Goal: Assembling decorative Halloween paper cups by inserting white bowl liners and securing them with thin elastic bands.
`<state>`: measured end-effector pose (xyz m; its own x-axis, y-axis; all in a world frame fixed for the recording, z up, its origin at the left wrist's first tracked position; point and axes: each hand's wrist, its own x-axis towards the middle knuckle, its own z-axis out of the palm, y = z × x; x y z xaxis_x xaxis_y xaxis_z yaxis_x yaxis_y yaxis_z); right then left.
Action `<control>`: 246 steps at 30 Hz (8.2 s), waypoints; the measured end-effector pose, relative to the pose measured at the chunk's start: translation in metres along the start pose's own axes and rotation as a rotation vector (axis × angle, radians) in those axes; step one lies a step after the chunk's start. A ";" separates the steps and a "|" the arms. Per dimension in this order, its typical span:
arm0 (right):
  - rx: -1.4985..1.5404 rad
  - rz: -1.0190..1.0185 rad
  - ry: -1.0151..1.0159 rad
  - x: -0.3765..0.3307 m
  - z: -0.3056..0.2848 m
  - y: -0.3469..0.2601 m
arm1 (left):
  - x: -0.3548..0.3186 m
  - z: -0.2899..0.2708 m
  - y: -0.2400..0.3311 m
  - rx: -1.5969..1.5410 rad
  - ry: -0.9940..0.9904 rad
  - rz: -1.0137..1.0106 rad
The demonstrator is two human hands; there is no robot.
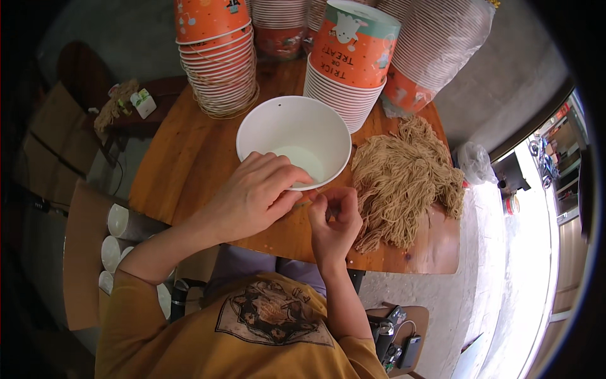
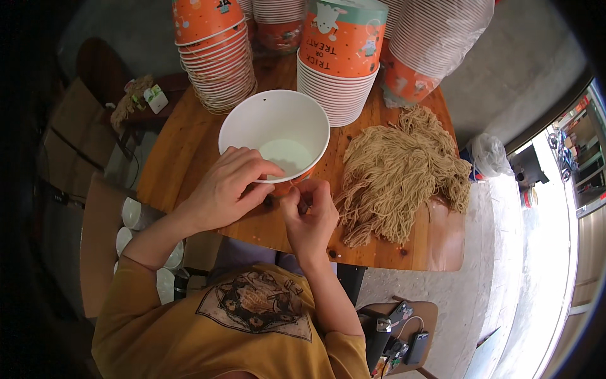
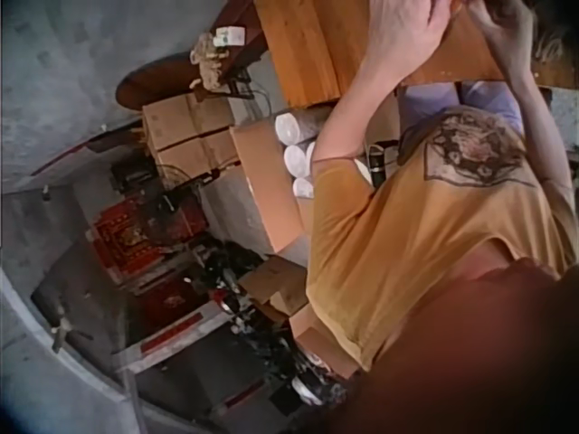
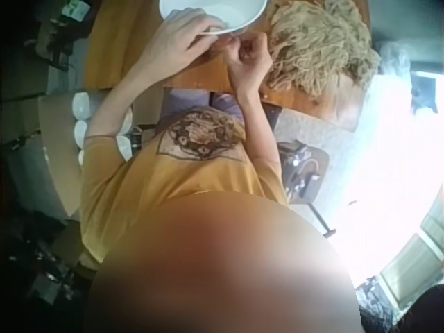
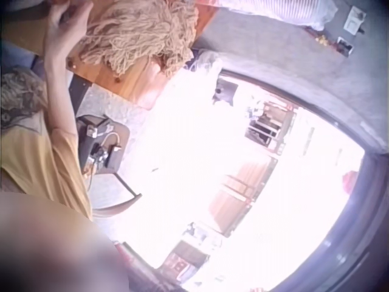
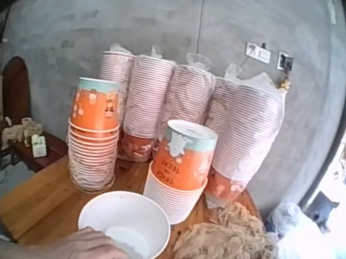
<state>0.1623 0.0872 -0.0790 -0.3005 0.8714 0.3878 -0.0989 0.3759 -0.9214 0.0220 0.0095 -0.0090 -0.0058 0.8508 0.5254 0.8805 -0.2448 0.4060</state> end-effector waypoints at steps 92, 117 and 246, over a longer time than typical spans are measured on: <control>0.364 0.306 -0.560 0.043 -0.005 -0.041 | 0.015 -0.025 -0.032 -1.135 -0.298 -0.704; -0.073 -0.286 -0.487 -0.013 0.021 -0.044 | 0.015 -0.030 -0.031 -1.155 -0.353 -0.698; 0.050 0.126 -0.220 0.019 -0.009 -0.027 | 0.020 -0.015 0.001 -0.619 -0.202 -0.428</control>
<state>0.1681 0.0967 -0.0467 -0.5119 0.8188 0.2600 -0.0928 0.2482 -0.9643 0.0153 0.0190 0.0129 -0.1467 0.9833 0.1072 0.3960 -0.0409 0.9173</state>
